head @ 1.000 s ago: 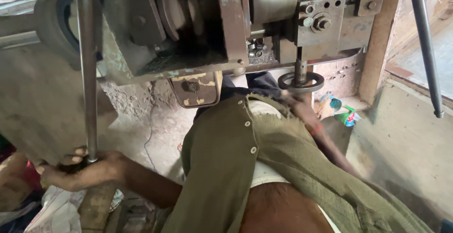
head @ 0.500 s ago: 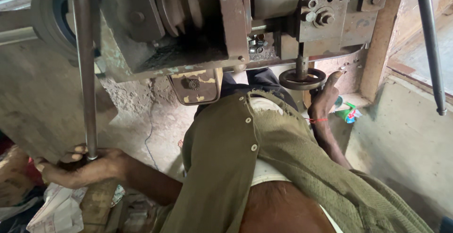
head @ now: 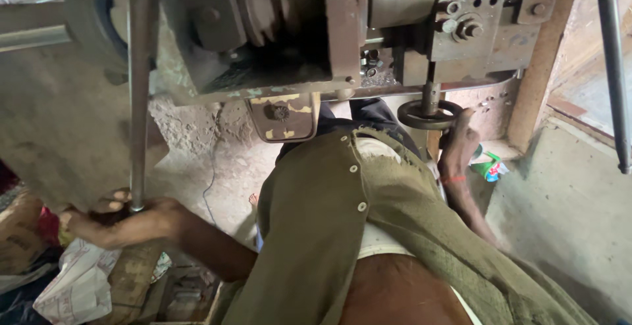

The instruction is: The person operates a large industrial machine, likely a grinder or lathe, by turning a handwheel with their right hand while holding a vertical metal rod with their left hand. The machine's grinding wheel is spinning throughout the clip.

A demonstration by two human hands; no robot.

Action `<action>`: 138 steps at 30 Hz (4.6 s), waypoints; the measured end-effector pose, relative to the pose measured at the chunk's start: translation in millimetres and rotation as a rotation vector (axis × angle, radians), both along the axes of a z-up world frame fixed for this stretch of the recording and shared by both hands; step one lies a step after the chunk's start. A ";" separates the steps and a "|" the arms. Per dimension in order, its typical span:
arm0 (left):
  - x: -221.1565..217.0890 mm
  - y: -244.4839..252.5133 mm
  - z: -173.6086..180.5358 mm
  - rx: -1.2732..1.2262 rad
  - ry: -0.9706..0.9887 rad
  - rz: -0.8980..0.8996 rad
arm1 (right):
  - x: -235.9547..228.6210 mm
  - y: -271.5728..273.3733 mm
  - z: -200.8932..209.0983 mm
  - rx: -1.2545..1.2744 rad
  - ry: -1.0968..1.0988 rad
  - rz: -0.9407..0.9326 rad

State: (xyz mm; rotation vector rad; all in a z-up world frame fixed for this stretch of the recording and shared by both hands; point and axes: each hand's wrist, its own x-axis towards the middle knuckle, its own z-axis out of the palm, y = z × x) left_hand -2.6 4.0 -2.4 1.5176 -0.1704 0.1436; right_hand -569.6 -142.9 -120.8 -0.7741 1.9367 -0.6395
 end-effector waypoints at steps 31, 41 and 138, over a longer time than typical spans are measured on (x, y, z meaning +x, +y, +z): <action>-86.2 -0.3 14.9 0.833 -0.457 0.000 | -23.6 -18.0 -93.1 -0.050 0.127 0.993; -105.7 -1.6 25.8 0.863 -0.651 -0.221 | -26.1 -6.4 -109.8 -0.168 0.069 0.986; -66.5 23.1 -4.5 1.024 -0.865 -0.035 | -30.3 -14.5 -112.4 0.128 -0.076 0.869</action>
